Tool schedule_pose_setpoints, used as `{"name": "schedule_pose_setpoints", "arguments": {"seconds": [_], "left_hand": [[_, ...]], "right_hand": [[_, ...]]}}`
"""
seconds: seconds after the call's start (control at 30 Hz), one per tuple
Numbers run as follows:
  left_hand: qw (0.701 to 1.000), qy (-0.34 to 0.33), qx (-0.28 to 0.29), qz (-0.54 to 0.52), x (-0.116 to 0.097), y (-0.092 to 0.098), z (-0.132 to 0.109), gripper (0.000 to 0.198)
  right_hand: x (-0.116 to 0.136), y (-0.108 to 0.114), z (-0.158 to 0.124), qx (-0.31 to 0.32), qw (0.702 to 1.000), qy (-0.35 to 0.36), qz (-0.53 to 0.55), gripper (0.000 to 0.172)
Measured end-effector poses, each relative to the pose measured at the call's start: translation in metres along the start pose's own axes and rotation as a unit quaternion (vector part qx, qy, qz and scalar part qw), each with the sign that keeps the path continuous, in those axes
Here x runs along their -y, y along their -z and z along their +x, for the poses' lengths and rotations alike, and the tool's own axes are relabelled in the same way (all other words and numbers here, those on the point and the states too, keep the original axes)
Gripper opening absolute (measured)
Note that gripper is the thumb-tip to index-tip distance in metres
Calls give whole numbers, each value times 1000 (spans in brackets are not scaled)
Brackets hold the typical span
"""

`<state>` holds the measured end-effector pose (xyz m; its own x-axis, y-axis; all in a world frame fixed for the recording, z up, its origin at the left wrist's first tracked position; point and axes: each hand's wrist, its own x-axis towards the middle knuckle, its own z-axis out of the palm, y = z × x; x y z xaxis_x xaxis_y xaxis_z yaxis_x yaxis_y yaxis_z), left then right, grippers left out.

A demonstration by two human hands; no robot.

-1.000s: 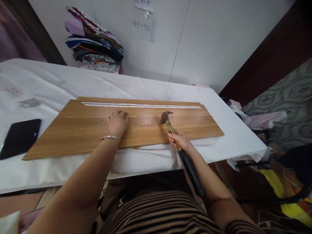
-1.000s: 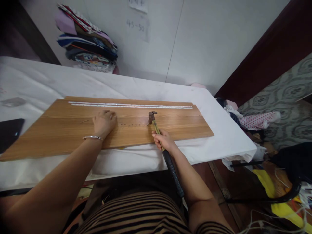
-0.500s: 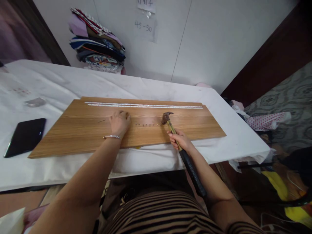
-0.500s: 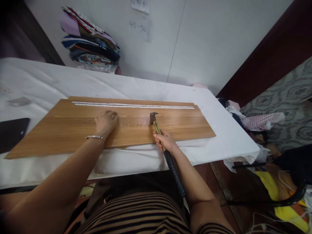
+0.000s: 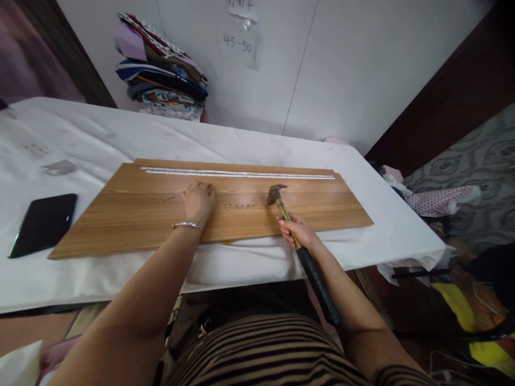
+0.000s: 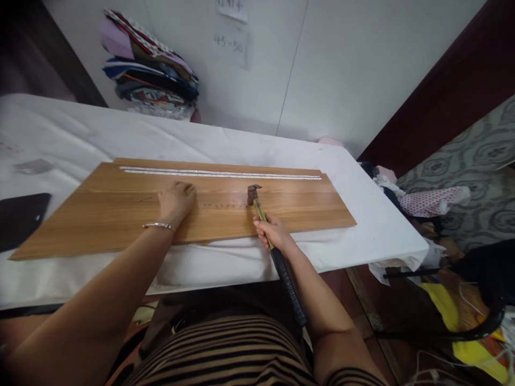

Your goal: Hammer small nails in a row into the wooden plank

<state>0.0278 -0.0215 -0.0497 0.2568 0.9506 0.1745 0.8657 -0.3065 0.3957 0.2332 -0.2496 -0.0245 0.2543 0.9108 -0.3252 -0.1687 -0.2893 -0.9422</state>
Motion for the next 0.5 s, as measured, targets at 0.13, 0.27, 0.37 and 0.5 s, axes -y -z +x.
{"name": "schedule_pose_setpoints", "arguments": {"seconds": [0.13, 0.27, 0.37, 0.5], "left_hand": [[1000, 3, 4, -13, -2, 2, 0, 42], [999, 10, 10, -41, -1, 4, 2, 34], [998, 20, 7, -56, -1, 4, 2, 30], [998, 22, 2, -57, 0, 4, 3, 28]], "right_hand": [[1, -1, 0, -5, 1000, 0, 2, 46], [1, -1, 1, -5, 1000, -3, 8, 48], [2, 0, 1, -4, 1000, -2, 11, 47], [1, 0, 1, -1, 1000, 2, 17, 45]]}}
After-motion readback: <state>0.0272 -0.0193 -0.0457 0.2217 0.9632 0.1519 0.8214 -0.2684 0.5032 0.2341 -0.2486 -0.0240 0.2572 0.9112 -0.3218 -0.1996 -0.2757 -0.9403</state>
